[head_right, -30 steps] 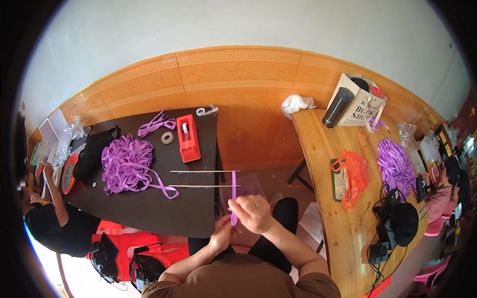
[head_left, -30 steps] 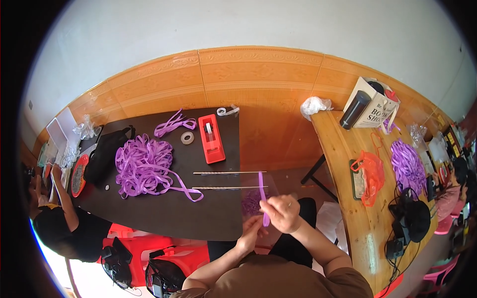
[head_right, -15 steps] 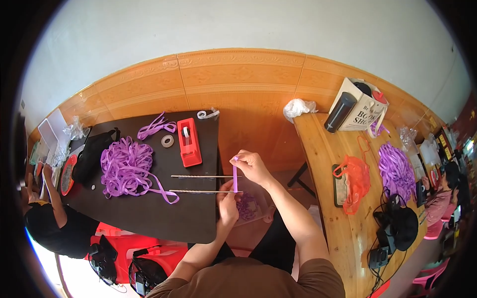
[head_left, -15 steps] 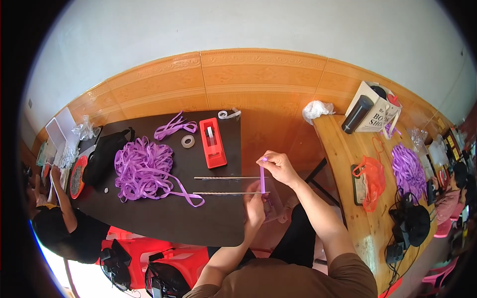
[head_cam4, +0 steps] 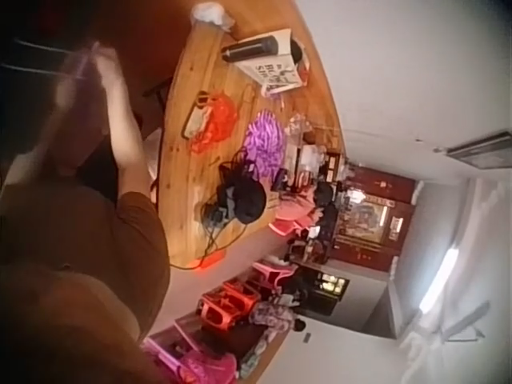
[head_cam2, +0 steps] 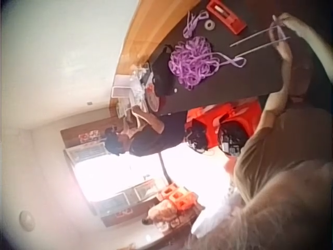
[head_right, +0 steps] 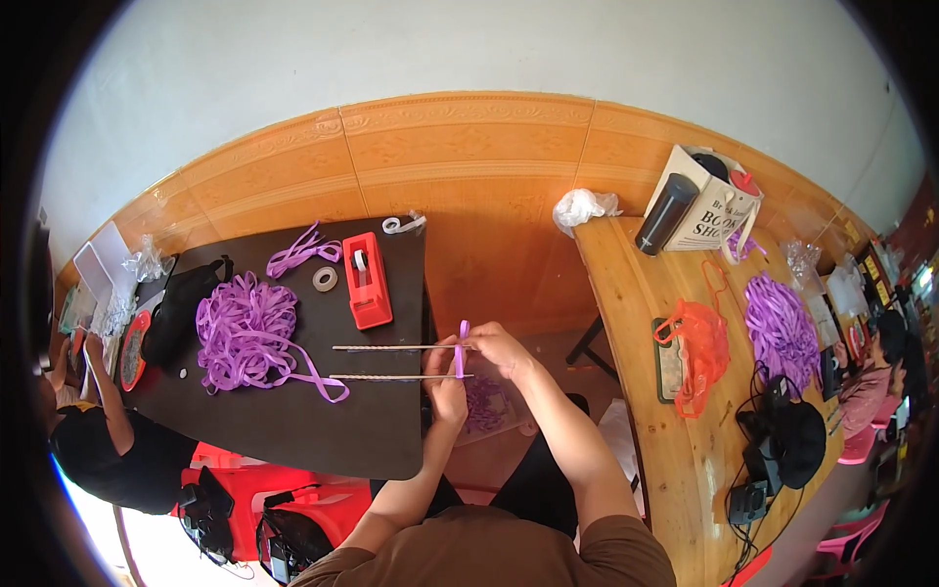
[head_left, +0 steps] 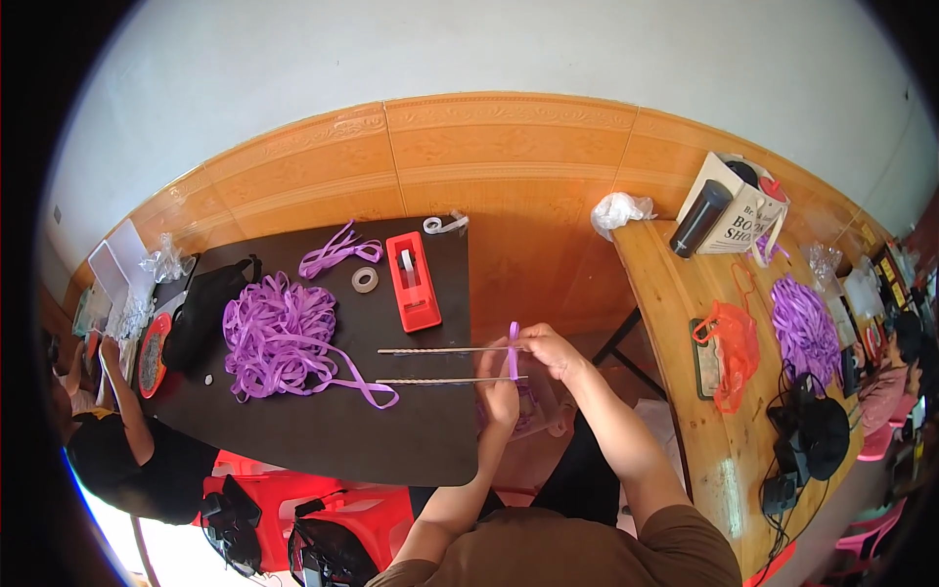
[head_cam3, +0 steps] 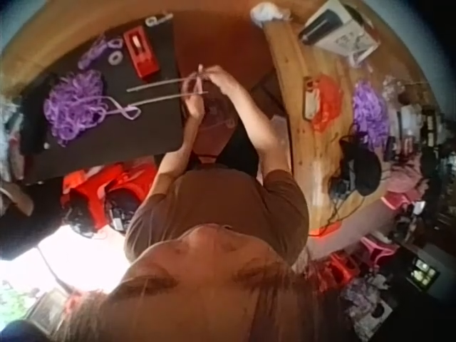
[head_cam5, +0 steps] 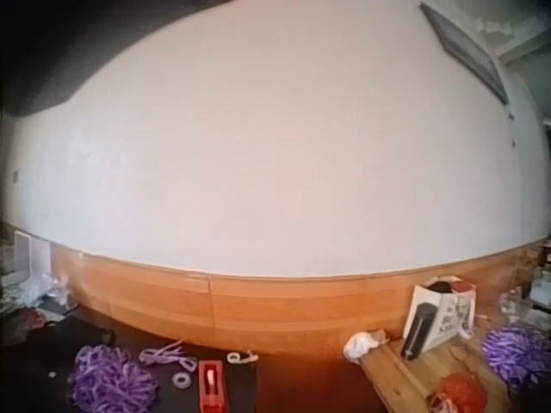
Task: Constructing decorative flowers by wrapping purple ribbons around a metal jig frame and securing them with tape.
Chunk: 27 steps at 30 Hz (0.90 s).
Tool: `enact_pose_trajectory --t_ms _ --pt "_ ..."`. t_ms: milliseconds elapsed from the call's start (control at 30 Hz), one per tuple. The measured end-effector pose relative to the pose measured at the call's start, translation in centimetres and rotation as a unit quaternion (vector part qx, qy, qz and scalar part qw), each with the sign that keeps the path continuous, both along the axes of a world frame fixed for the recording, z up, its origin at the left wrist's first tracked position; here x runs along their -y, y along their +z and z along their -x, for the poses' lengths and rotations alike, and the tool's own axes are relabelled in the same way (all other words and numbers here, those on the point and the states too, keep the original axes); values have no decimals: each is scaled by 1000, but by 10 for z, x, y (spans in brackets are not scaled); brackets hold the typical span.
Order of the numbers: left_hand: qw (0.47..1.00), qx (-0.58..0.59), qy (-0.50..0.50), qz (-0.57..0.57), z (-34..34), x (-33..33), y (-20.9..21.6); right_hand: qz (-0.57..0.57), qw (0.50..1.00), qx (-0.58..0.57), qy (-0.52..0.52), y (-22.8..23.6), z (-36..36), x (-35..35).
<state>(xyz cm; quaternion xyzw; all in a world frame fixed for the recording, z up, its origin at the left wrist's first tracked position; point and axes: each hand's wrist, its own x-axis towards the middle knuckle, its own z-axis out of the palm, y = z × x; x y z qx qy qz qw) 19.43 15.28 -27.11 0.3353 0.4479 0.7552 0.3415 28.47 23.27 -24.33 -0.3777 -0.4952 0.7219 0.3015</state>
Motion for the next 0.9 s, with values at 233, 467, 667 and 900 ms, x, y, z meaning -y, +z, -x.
enact_pose_trajectory --t_ms 233,467,667,900 --pt "997 38 -67 2 5 1 -14 194 970 -144 -17 -46 -10 31" --pt "972 200 -113 48 5 18 -11 -69 971 -105 -202 -42 -14 82" --pt "963 224 -127 76 11 22 -15 -229 957 -41 -174 -28 -7 103" --pt "958 225 -152 94 11 25 -11 -204 955 -75 -202 -46 3 118"
